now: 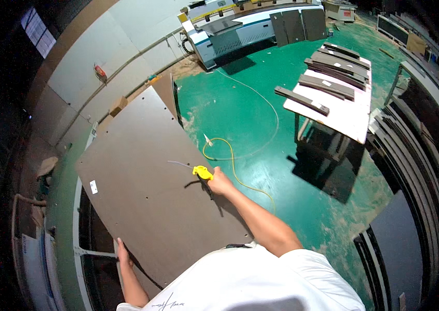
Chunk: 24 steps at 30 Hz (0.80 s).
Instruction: The person cleans large rectangular wood panels using a yellow air blower and a cloth. They wipe the surface, blow off dust, and move the panels between a workbench and a rack. The person handles multiple panels, repeating the cleaning process on each.
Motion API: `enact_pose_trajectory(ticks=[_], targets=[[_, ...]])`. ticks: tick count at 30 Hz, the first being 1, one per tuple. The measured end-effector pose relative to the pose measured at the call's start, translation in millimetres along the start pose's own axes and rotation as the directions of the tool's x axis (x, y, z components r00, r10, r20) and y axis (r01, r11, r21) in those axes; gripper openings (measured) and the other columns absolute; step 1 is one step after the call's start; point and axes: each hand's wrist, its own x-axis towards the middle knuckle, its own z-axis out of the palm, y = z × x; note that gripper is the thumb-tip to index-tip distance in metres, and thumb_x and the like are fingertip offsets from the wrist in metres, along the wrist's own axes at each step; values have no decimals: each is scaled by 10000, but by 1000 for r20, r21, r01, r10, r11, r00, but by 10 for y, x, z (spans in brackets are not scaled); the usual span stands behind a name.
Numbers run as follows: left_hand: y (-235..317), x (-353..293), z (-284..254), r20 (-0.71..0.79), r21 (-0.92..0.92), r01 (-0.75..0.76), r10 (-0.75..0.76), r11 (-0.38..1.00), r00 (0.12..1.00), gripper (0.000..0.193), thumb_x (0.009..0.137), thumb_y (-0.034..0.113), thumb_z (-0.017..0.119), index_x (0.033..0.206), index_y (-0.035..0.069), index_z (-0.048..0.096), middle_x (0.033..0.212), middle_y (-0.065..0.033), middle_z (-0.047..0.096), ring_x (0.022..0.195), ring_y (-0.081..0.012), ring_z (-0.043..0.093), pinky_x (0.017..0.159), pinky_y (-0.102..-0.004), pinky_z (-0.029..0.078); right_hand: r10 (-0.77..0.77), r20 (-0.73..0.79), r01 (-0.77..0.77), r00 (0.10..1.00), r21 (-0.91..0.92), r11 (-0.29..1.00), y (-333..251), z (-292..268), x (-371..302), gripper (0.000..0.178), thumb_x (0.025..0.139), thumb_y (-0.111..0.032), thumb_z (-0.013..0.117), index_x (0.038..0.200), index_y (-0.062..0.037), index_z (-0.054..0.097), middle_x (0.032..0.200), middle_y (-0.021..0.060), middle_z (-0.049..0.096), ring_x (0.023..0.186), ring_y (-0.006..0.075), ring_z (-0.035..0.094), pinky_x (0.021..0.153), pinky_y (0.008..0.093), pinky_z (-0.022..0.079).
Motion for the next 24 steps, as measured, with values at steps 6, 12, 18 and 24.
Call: enact_pose_trajectory(ticks=[6,12,18,24], targets=[[1242,1086,1521,-44,106,-143,149,984,988,838,1022,636,465,1501,-48,397,1498,-208,502,1357,-368,507,1122,-486,409,24,-29,-23,999,31,999,-341,-683,1809,492,906,-221,607,1289,42,445,1205,328,646,1147,487,618,951,536,500],[1807,2699,2921,-21,108,-113,116,988,993,870,1004,673,462,1473,-58,411,1438,-241,541,1303,-387,558,1079,-528,456,-69,-157,68,985,-14,998,-204,-1097,3779,484,910,-246,621,1262,37,445,1184,324,653,1127,472,631,935,537,506],[2800,4715,4429,-2,265,-125,131,956,991,885,1001,655,489,1501,-69,399,1469,-244,523,1341,-377,529,1126,-479,412,15,-210,-18,978,-10,1000,-497,-1787,5785,486,912,-239,616,1267,40,434,1180,325,653,1105,478,639,912,542,520],[3768,5798,6400,80,474,-138,114,870,990,870,1000,632,514,1496,-74,411,1505,-239,496,1386,-359,488,1140,-464,390,152,-297,-135,943,77,988,-113,-2636,7242,515,916,-273,669,1244,64,458,1152,338,643,1073,469,652,865,496,525]])
